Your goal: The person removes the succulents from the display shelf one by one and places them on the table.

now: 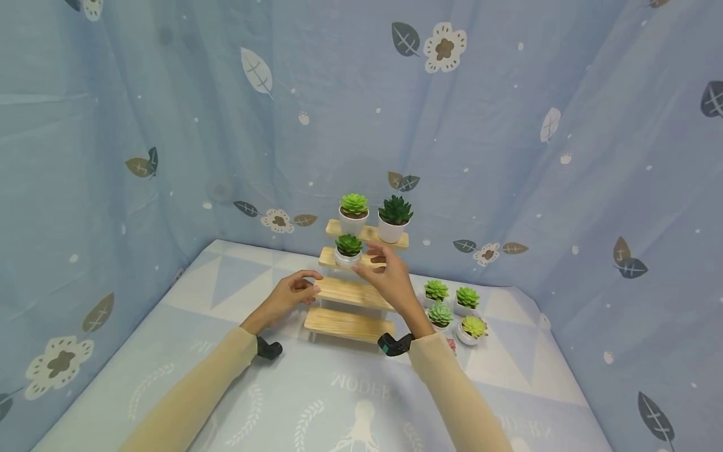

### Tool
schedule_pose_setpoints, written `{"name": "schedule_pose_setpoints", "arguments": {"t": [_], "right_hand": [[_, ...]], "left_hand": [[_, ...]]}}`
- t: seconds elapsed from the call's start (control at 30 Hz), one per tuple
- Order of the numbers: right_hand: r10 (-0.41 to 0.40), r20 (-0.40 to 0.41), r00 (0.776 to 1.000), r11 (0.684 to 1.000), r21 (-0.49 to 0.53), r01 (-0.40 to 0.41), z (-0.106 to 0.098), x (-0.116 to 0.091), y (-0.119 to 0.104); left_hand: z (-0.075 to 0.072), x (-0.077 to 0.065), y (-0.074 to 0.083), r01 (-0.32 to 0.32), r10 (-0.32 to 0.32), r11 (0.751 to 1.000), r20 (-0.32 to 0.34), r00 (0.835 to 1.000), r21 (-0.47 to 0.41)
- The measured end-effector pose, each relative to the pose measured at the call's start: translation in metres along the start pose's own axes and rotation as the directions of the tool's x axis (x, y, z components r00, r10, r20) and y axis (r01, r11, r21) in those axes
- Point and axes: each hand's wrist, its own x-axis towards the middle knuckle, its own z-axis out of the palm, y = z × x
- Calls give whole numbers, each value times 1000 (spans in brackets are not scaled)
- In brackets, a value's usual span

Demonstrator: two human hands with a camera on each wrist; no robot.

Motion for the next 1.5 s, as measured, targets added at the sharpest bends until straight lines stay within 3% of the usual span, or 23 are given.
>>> {"name": "schedule_pose_setpoints", "arguments": {"t": [1.1,1.5], "right_hand": [[76,-43,996,992,-97,-80,28,28,10],[128,-6,992,988,-91,-128,28,33,9]], "left_hand": [[2,-1,-2,-18,18,1000,3,1000,-7],[1,0,-3,-24,24,1000,3,1000,-13]]}}
